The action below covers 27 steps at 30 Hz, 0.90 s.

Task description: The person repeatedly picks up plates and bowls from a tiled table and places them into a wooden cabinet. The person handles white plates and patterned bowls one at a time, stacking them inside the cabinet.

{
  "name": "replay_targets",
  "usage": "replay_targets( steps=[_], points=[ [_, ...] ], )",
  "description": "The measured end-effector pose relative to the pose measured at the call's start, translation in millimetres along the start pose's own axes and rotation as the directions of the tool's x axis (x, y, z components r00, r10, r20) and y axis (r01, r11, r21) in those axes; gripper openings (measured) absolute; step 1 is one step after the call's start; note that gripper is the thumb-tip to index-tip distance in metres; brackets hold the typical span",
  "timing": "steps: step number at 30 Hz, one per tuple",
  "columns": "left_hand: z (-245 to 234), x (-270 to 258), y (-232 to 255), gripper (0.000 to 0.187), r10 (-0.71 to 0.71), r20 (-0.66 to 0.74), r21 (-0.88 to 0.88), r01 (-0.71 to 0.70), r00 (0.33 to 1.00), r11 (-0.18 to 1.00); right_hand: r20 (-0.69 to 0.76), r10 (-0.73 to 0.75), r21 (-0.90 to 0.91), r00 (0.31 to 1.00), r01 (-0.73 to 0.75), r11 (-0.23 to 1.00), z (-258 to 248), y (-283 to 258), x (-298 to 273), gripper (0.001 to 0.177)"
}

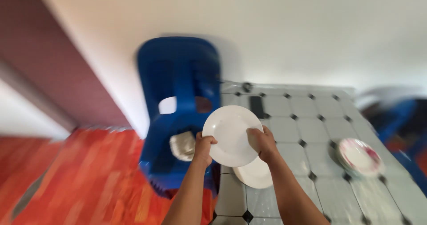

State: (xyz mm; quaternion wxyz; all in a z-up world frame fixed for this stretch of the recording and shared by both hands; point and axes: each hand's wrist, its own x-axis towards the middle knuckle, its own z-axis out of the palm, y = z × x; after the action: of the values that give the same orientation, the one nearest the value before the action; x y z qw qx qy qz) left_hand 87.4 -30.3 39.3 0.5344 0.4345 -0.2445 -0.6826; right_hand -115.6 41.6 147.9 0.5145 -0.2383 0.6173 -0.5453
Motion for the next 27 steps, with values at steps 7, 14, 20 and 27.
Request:
replay_targets(
  steps=[7, 14, 20, 27],
  points=[
    [-53, -99, 48, 0.058, 0.126, -0.239, -0.152, -0.165, 0.963, 0.974, 0.314, 0.073, -0.046, 0.947, -0.061, 0.997, 60, -4, -45, 0.068],
    [-128, -184, 63, 0.049, 0.271, -0.454, -0.166, -0.379, 0.849, 0.91, 0.599, 0.115, -0.068, 0.792, -0.093, 0.993, 125, 20, -108, 0.061],
    [-197, -267, 88, 0.046, 0.244, -0.632, -0.144, -0.42, 0.736, 0.896, 0.772, 0.146, -0.114, 0.618, -0.09, 0.989, 194, 65, -155, 0.062],
    [-294, -381, 121, 0.046, 0.258, -0.728, -0.147, -0.512, 0.635, 0.847, 0.826, 0.233, -0.212, 0.514, -0.1, 0.972, 282, 122, -263, 0.064]
  ],
)
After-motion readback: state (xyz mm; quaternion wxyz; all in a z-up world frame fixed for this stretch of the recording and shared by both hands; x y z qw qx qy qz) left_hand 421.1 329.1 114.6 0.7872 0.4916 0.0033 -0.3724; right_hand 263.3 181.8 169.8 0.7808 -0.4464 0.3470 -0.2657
